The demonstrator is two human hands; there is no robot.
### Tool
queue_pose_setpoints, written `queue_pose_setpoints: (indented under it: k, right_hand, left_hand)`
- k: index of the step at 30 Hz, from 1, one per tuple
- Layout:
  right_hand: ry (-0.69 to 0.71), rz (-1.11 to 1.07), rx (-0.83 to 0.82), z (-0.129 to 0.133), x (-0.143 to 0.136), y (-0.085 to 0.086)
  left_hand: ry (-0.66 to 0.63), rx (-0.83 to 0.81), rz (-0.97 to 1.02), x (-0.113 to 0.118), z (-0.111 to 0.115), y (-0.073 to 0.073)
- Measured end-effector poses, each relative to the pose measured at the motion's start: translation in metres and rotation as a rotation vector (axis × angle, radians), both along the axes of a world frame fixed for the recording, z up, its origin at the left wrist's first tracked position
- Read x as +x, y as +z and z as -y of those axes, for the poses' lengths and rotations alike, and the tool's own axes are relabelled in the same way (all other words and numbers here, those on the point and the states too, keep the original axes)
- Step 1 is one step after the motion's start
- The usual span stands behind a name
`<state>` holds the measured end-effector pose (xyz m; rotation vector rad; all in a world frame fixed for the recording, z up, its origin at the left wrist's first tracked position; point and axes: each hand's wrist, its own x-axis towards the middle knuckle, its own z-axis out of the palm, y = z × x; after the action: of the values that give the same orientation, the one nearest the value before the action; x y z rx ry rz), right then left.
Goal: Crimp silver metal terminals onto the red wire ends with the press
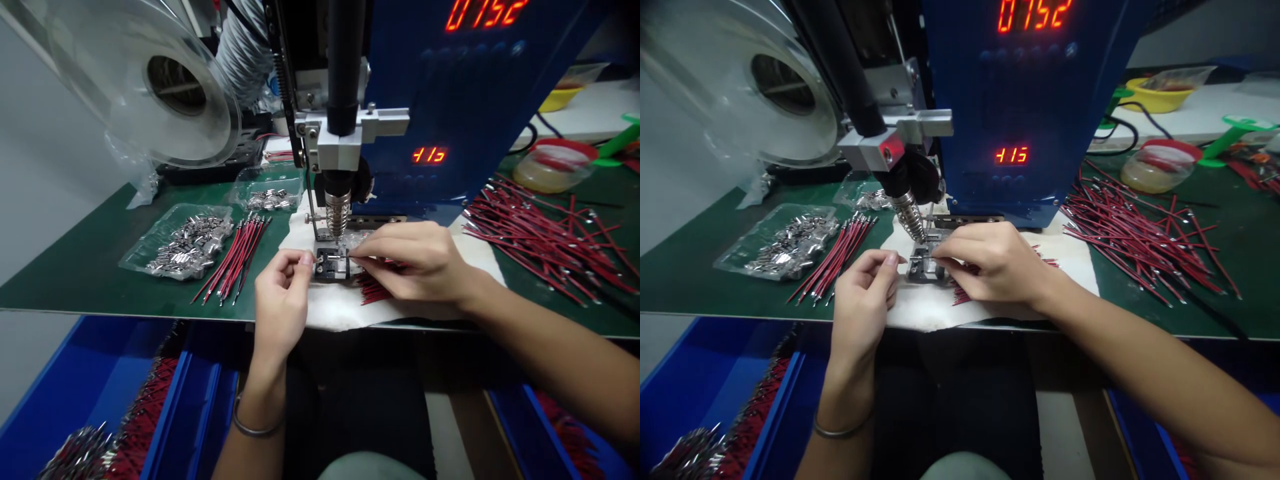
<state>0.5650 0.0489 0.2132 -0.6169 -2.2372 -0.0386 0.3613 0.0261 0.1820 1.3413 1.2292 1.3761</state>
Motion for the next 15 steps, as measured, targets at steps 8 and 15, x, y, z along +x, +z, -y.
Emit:
queue_pose_setpoints:
  k: [8, 15]
  right_hand:
    - [0.013, -0.05, 0.05, 0.0034, -0.0007, 0.002]
    - [0.024, -0.067, 0.069, 0.0035, -0.0018, 0.002]
  left_hand:
    - [-0.018, -0.007, -0.014, -0.0027, 0.001, -0.0008]
    - [-0.02, 0.0, -0.001, -0.0023, 0.001, -0.0009]
